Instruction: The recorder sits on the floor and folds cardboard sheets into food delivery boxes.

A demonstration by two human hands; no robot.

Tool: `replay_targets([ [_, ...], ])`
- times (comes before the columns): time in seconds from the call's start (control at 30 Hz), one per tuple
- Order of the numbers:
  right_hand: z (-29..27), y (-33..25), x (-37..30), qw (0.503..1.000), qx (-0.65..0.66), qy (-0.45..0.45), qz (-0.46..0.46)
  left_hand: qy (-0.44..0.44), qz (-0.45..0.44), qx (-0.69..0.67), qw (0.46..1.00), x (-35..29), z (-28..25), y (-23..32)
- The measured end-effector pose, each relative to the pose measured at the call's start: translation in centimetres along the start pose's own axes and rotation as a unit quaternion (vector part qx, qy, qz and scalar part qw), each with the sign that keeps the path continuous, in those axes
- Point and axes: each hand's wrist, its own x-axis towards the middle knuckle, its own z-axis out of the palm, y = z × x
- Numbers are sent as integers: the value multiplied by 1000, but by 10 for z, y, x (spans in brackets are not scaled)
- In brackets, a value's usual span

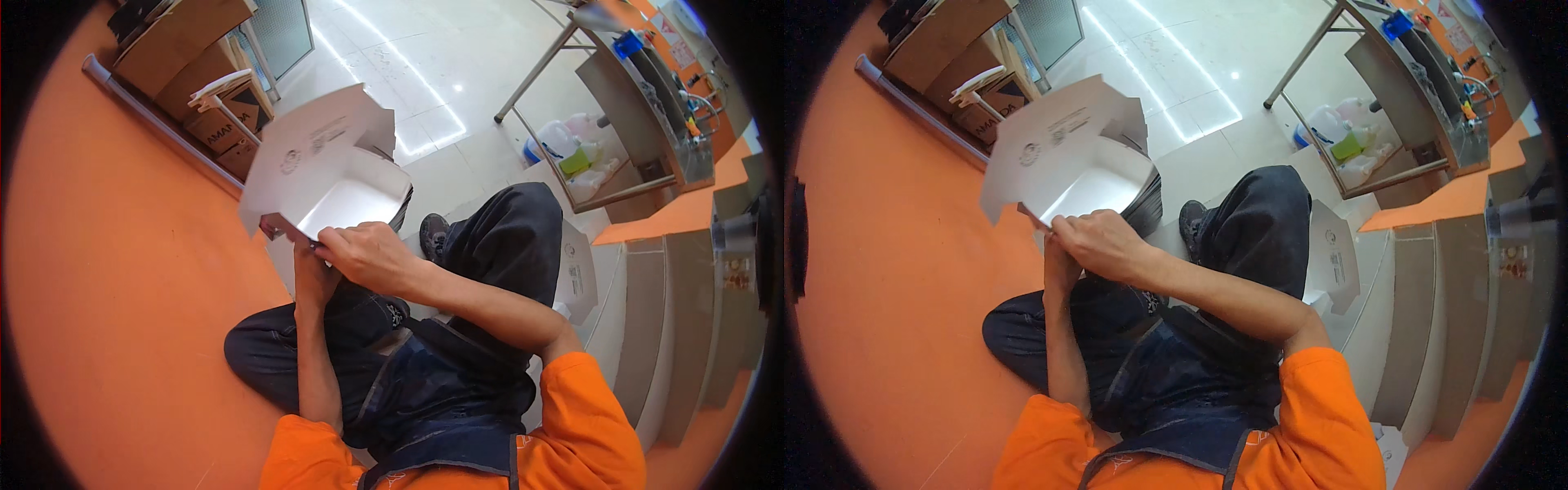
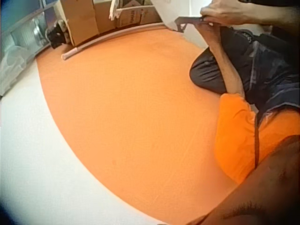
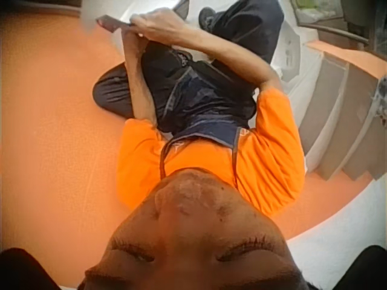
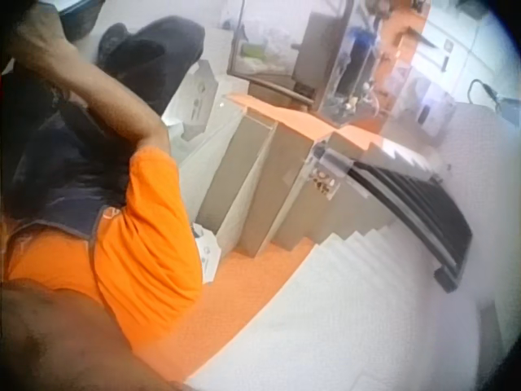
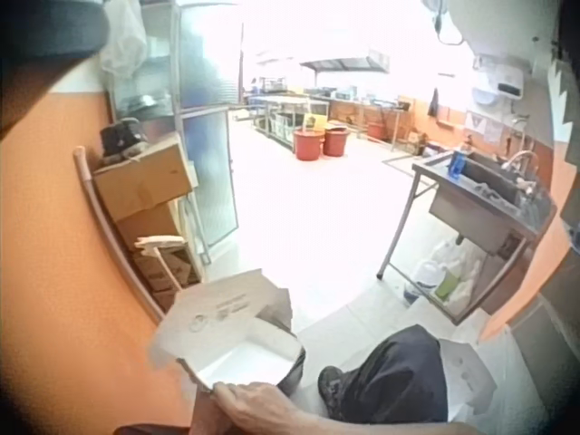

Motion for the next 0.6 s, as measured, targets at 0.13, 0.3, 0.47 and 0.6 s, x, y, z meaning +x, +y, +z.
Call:
replay_targets([
  [0.13,24,21,-1,999,-28,12,27,9,103,149,983,-3,-11,6],
  [0.3,47,27,1,998,-60,8,35,4,95,143,985,-3,-6,6],
  [0.47,37,17,17,982,-4,-118,148,42,86,130,987,-8,-7,-6],
  [0.6,23,36,18,969,23,-228,92,26,55,128,990,-8,-6,-7],
])
